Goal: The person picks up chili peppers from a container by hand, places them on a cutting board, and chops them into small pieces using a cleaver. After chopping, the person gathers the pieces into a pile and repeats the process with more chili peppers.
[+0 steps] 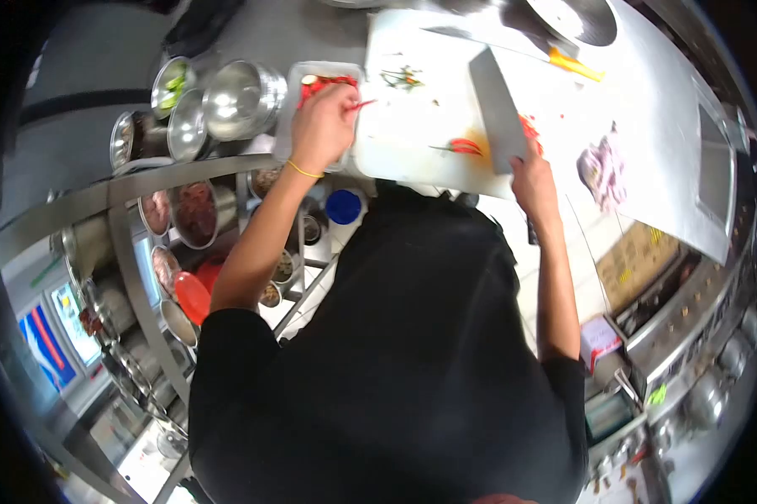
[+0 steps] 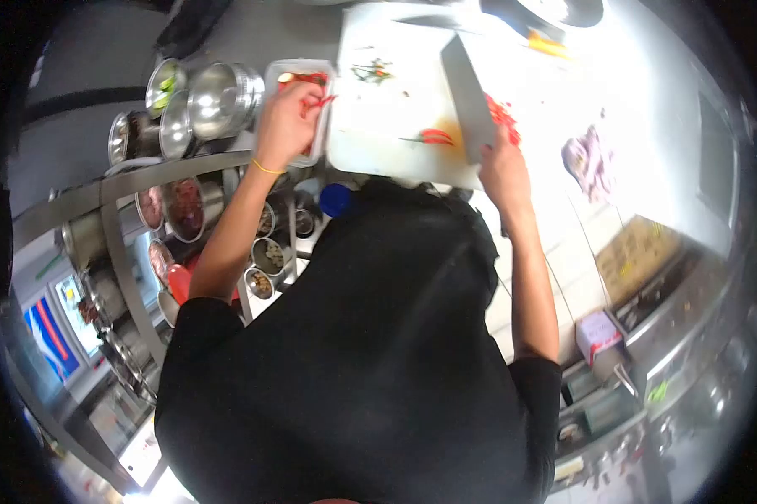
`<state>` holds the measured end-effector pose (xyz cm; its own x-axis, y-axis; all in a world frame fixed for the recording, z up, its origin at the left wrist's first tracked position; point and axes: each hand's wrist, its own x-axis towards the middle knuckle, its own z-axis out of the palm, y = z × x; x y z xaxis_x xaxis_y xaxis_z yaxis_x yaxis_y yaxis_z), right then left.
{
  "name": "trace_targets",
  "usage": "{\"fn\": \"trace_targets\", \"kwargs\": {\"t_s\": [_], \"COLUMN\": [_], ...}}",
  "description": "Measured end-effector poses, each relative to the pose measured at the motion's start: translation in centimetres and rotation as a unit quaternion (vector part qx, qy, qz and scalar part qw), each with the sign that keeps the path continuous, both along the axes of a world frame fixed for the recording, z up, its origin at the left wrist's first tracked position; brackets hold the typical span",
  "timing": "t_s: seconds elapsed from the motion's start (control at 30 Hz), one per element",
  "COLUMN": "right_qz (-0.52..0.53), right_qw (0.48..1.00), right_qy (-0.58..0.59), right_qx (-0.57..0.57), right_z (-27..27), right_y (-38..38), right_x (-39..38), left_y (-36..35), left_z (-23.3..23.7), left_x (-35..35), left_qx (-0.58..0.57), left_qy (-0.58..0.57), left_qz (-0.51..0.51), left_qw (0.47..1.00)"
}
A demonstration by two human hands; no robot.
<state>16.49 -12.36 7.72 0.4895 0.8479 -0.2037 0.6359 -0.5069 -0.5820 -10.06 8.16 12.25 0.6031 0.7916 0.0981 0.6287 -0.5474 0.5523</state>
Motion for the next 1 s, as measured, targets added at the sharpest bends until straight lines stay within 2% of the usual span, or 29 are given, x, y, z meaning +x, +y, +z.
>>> {"fn": "trace_targets", "kwargs": {"t_s": [0.03, 0.07, 0.2, 0.37, 0.47, 0.53, 0.63, 0.77, 0.97, 1.0], "right_qz": [0.012, -0.011, -0.015, 0.004, 0.001, -0.004, -0.005, 0.016, 0.043, 0.044], "right_qw": [1.0, 0.999, 0.999, 0.999, 0.999, 0.998, 0.999, 0.999, 0.996, 0.996], "right_qy": [-0.025, -0.014, 0.009, -0.008, -0.022, -0.02, -0.016, -0.023, -0.045, -0.047], "right_qx": [0.002, -0.028, -0.036, -0.044, -0.045, -0.052, -0.051, -0.031, -0.066, -0.065], "right_z": [0.5, 1.5, 1.2, 1.2, 1.3, 1.4, 1.3, 1.2, 3.4, 3.3], "right_y": [0.1, 0.5, 0.4, 0.5, 0.5, 0.6, 0.6, 0.5, 1.0, 1.1], "right_x": [-0.4, -0.7, -0.5, -0.5, -0.7, -0.9, -0.8, -0.1, 0.4, 0.4], "left_y": [-1.7, -3.3, -5.4, -5.7, -5.6, -6.0, -7.1, -7.9, -8.5, -8.4], "left_z": [-0.6, -1.0, -5.2, -7.1, -7.2, -6.8, -6.5, -8.5, -8.2, -8.2], "left_x": [1.9, 3.9, 9.9, 11.1, 10.8, 10.1, 9.6, 9.9, 10.4, 10.5], "left_qx": [-0.01, -0.066, -0.034, -0.044, -0.07, 0.028, 0.002, 0.01, 0.027, -0.008], "left_qy": [-0.033, -0.031, 0.026, 0.071, 0.031, -0.064, -0.09, -0.1, -0.137, -0.156], "left_qz": [-0.048, -0.058, -0.118, -0.157, -0.175, -0.211, -0.188, -0.187, -0.196, -0.16], "left_qw": [0.998, 0.996, 0.992, 0.984, 0.982, 0.975, 0.978, 0.977, 0.971, 0.975]}}
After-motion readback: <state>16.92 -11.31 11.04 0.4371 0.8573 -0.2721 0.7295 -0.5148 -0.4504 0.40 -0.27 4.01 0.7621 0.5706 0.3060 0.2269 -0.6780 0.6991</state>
